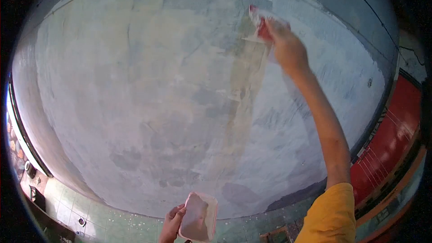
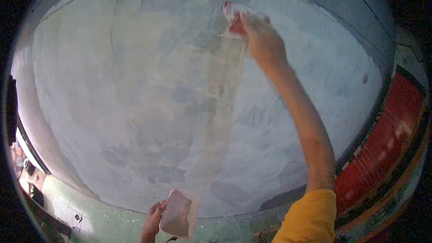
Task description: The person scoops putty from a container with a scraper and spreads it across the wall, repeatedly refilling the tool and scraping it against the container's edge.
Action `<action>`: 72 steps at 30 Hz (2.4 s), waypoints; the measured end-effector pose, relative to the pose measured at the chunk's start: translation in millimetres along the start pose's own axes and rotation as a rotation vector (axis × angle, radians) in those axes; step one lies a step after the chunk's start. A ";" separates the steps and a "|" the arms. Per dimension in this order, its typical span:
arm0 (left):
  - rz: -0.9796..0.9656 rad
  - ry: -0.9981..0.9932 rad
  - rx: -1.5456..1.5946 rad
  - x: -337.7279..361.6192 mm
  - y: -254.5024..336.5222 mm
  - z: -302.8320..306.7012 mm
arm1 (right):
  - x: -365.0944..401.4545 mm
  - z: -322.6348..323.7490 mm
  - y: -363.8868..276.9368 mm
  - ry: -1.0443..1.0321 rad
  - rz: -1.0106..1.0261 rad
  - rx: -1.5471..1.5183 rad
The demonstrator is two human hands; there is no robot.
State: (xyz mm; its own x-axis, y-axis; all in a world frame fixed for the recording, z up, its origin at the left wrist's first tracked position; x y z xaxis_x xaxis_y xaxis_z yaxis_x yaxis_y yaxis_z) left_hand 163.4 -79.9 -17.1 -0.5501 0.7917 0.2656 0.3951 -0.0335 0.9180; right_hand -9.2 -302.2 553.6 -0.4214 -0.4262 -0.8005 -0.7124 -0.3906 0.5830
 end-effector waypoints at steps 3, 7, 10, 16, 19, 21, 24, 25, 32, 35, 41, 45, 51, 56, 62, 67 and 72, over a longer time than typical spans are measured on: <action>0.007 0.008 -0.001 -5.5 -6.8 3.3 | 80.1 7.1 -58.6 -0.139 0.053 -0.090; 0.018 0.003 -0.017 5.6 -0.9 -1.3 | 125.1 38.1 -91.0 -0.189 -0.020 -0.253; 0.033 -0.009 -0.045 9.7 5.4 -5.6 | 70.4 49.6 -55.7 -0.115 -0.166 -0.325; 0.060 -0.023 0.010 6.2 -3.6 -8.1 | -22.7 14.0 -14.0 0.083 -0.071 -0.180; 0.054 -0.004 0.019 7.7 -7.1 -1.7 | 38.8 10.1 -68.4 -0.172 -0.040 -0.258; 0.054 0.007 0.025 8.0 -7.4 0.2 | 84.4 30.1 -108.1 -0.139 0.075 -0.322; 0.059 0.009 0.030 12.3 -11.3 2.2 | 101.5 37.2 -104.8 -0.278 -0.105 -0.480; 0.051 0.009 0.023 9.0 -14.2 4.3 | 97.5 29.2 -93.1 -0.368 -0.158 -0.476; 0.060 0.014 0.000 10.4 -9.9 5.4 | 63.8 21.8 -66.2 -0.192 -0.073 -0.281; 0.051 0.004 0.006 12.0 -10.6 2.3 | 160.5 29.7 -134.9 -0.273 0.024 -0.319; 0.059 0.041 -0.007 14.3 -8.4 5.1 | 205.9 50.7 -154.9 -0.356 -0.171 -0.462; 0.061 0.022 -0.017 10.3 -12.7 6.6 | 81.4 38.4 -63.0 -0.134 -0.206 -0.297; 0.070 0.008 0.030 8.7 -13.8 2.3 | 58.7 -8.5 -57.5 -0.129 -0.027 -0.085; 0.086 0.058 0.015 10.1 -21.2 8.8 | 161.2 24.5 -138.5 -0.341 0.012 -0.210; 0.067 0.014 0.034 5.9 -20.4 7.8 | 68.5 34.8 -57.9 -0.193 -0.221 -0.294; 0.071 0.015 0.012 5.8 -17.5 4.1 | 18.0 17.1 -38.1 -0.043 -0.099 -0.146; 0.060 0.039 0.057 10.4 -21.2 6.4 | 137.2 29.8 -139.0 -0.289 0.018 -0.332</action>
State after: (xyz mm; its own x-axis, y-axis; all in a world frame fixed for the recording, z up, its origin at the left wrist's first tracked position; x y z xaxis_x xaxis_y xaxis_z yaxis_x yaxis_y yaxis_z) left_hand 154.0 -67.0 -35.6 -0.5519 0.7652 0.3315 0.4684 -0.0444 0.8824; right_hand 15.3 -282.0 358.6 -0.6050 -0.2082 -0.7685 -0.5046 -0.6464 0.5723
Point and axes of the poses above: each hand's wrist, its own x-axis away from the middle knuckle, its own z-axis out of the back of the hand, y = z × x, the point moved 10 cm from there along -x, towards the middle knuckle, and after that the axes turned 11 degrees about y, right-handed, at the moved point
